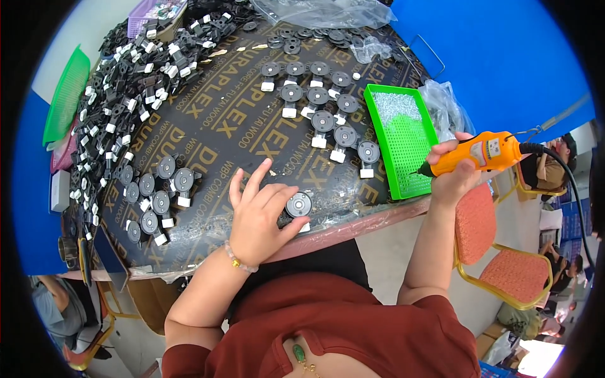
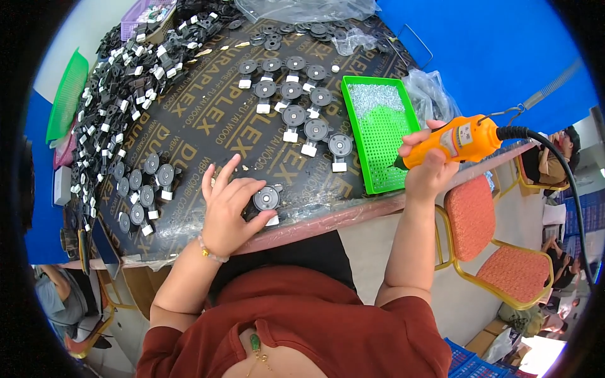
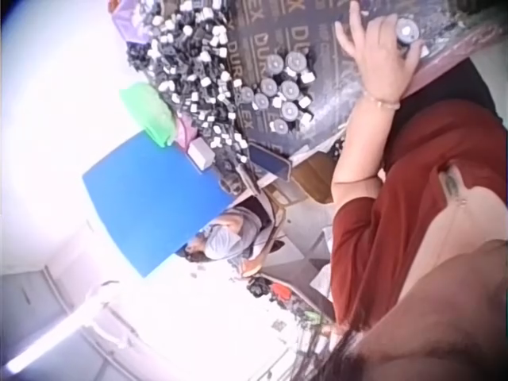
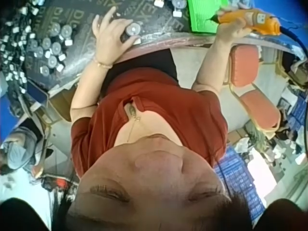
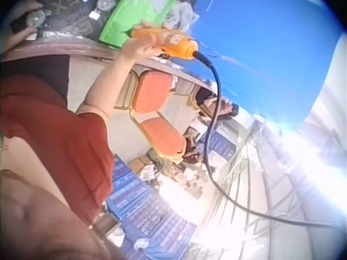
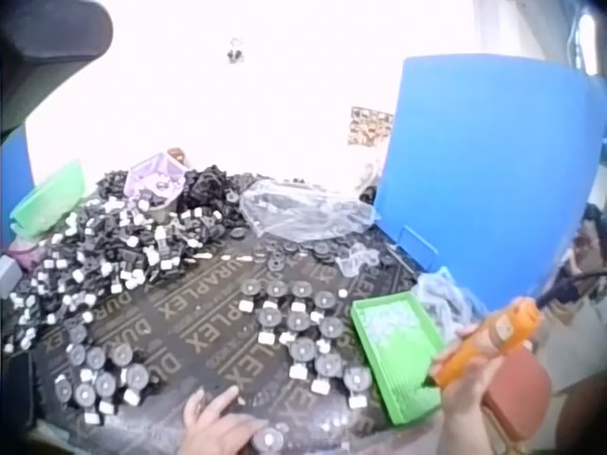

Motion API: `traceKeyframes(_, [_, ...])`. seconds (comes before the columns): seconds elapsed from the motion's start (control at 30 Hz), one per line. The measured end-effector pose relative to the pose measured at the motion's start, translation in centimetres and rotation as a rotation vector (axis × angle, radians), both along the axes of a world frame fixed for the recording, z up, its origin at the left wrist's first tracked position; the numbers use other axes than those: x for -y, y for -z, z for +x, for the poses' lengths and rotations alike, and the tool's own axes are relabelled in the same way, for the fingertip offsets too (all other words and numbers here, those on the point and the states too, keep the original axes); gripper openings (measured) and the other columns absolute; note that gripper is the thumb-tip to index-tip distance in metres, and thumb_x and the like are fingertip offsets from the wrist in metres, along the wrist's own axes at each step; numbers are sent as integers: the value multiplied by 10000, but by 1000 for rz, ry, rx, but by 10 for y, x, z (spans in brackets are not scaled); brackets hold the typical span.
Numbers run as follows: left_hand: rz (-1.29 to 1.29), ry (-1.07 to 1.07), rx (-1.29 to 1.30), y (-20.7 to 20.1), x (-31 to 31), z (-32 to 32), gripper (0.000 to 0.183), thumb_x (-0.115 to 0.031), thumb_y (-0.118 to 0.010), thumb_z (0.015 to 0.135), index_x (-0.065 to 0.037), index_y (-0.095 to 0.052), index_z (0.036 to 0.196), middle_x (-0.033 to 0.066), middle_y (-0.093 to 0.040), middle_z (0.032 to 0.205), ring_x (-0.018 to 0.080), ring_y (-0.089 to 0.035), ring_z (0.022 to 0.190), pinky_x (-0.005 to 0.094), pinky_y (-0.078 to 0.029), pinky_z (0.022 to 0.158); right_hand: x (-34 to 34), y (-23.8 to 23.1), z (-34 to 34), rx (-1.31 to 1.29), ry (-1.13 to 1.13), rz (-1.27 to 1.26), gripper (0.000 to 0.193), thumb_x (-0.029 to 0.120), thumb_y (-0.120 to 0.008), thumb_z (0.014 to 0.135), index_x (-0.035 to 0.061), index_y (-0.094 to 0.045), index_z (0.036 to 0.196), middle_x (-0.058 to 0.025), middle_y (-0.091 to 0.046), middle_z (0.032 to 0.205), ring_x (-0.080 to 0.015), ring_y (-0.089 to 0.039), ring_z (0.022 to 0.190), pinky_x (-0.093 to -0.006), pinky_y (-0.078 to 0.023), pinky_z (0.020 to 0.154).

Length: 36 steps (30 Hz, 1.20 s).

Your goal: Assembling small electronic speakers using an electric screwdriver to fasten screws.

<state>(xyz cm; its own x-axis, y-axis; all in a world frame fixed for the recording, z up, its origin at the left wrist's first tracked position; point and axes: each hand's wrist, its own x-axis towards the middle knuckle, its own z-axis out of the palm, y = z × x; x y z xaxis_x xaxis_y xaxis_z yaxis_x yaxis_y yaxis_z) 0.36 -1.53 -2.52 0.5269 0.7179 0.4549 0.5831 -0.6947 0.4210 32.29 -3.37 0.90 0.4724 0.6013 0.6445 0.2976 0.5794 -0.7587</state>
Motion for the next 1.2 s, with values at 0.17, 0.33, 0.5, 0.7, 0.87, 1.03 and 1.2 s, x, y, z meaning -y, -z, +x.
traceKeyframes(0.17, [-1,5,1,-1,0,0,428,-306,-785,638,-102,-658,992,27,-633,983,301,-435,1254,563,-181,1046,1,-1,1,-1,35,14,723,633,-622,767,-12,-470,1057,-115,-601,677,-152,-540,513,-251,-454,504])
traceKeyframes(0.33, [-5,4,-3,-2,0,-1,437,-308,-784,647,-104,-656,1012,35,-639,988,308,-443,1251,532,-168,1062,1,0,-2,-22,11,29,716,632,-639,753,0,-468,1042,-130,-589,659,-166,-533,498,-266,-454,481])
traceKeyframes(0.5, [-13,1,-2,-1,0,-1,445,-308,-785,646,-102,-658,1019,33,-639,990,305,-440,1254,533,-167,1062,4,0,-4,-40,8,29,724,623,-645,754,-7,-477,1068,-106,-609,684,-146,-545,524,-238,-452,517])
traceKeyframes(0.7, [-13,0,-7,0,1,-2,453,-311,-784,645,-99,-657,1024,33,-639,994,301,-438,1255,532,-167,1062,-1,-4,-5,-24,7,0,716,607,-654,755,-14,-468,1060,-114,-607,688,-157,-546,522,-245,-453,508])
traceKeyframes(0.87, [-35,3,-1,-2,1,-2,446,-312,-780,647,-93,-660,1016,39,-642,982,303,-439,1253,532,-156,1063,16,-21,-18,-125,-95,97,785,692,-563,764,-3,-456,1113,-135,-616,716,-176,-548,510,-265,-455,474])
traceKeyframes(1.03, [-40,13,15,0,-1,-4,449,-338,-775,655,-100,-662,1018,39,-642,973,298,-441,1250,531,-142,1066,22,-41,-87,-96,-602,272,735,637,-586,781,11,-462,1144,-170,-638,794,-215,-584,551,-315,-497,506])
traceKeyframes(1.2, [-41,0,22,2,-1,-7,439,-320,-780,642,-116,-662,1012,25,-638,964,283,-440,1248,541,-146,1064,18,-24,-138,-106,-720,-53,798,707,-522,748,28,-405,1150,-144,-625,768,-185,-572,545,-294,-497,519])
